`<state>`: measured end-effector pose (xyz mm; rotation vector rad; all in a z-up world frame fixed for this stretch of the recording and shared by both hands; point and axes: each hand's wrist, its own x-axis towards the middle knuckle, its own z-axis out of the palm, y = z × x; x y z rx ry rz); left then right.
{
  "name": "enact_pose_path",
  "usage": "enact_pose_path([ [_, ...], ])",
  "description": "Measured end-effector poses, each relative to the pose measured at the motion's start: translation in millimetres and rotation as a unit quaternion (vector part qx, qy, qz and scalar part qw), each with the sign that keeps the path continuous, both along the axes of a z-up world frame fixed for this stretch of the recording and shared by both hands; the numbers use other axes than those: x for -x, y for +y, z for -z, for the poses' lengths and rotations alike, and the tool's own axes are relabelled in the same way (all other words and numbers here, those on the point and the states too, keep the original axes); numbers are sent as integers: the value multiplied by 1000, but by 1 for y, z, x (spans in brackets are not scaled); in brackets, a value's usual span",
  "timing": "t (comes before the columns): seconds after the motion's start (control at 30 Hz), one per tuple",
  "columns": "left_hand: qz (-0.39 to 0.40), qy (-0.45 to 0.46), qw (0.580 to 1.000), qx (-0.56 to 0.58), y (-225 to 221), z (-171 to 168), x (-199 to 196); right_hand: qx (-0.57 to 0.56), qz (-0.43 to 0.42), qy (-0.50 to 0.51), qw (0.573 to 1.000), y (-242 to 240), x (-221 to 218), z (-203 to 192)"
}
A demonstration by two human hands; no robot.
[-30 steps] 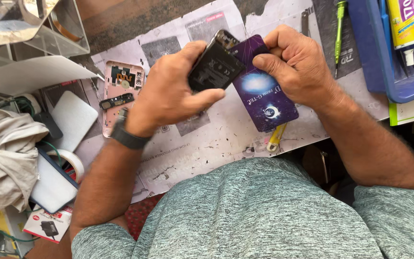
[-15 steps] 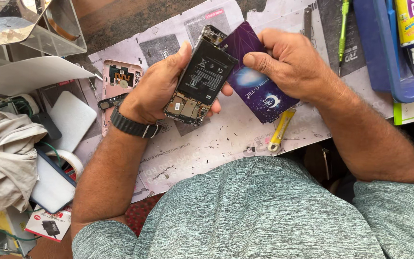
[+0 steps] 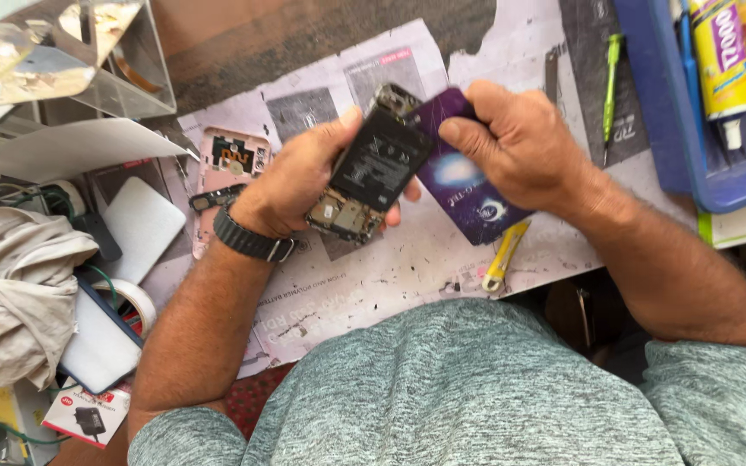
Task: The person uses a yellow screwdriver to unscrew components on the back of a disassembled smartphone. They then switch to a green screwdriver and a metal spudger to pry and separate the battery from the phone's chassis. A purple plastic card is also used to assist in lifting the battery.
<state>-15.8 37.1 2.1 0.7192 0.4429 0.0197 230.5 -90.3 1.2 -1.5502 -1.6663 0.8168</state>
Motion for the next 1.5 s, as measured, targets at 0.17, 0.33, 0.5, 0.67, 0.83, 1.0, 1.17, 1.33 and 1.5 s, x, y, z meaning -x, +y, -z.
enact_pose_path([
  [0.17, -3, -9, 1000, -18, 1, -1, 0, -69, -22, -4, 997, 7, 3, -10],
  [0.33, -22, -7, 999, -42, 1, -1, -1, -83, -28, -36, 995, 14, 2, -9],
  [0.5, -23, 11, 999, -36, 0, -3, -2, -138, -47, -35, 989, 19, 0, -2],
  [0.67, -13, 17, 998, -63, -1, -1, -3, -152, -62, -33, 986, 16, -3, 6],
  [0.83, 0, 8, 995, -95, -2, -2, -3, -179, -73, -36, 980, 12, -4, 13],
  [1.0, -2, -3, 989, -150, -5, -2, -2, -178, -75, -26, 981, 15, -6, 14],
  [1.17, -2, -20, 986, -168, -6, -2, -1, -84, -47, 6, 995, 9, -8, -5],
  [1.33, 23, -18, 992, -124, -8, 4, -3, -115, -55, -14, 992, 10, -1, -3],
  [1.5, 21, -18, 995, -93, -8, 9, -3, -157, -63, -60, 984, 9, -3, 4],
])
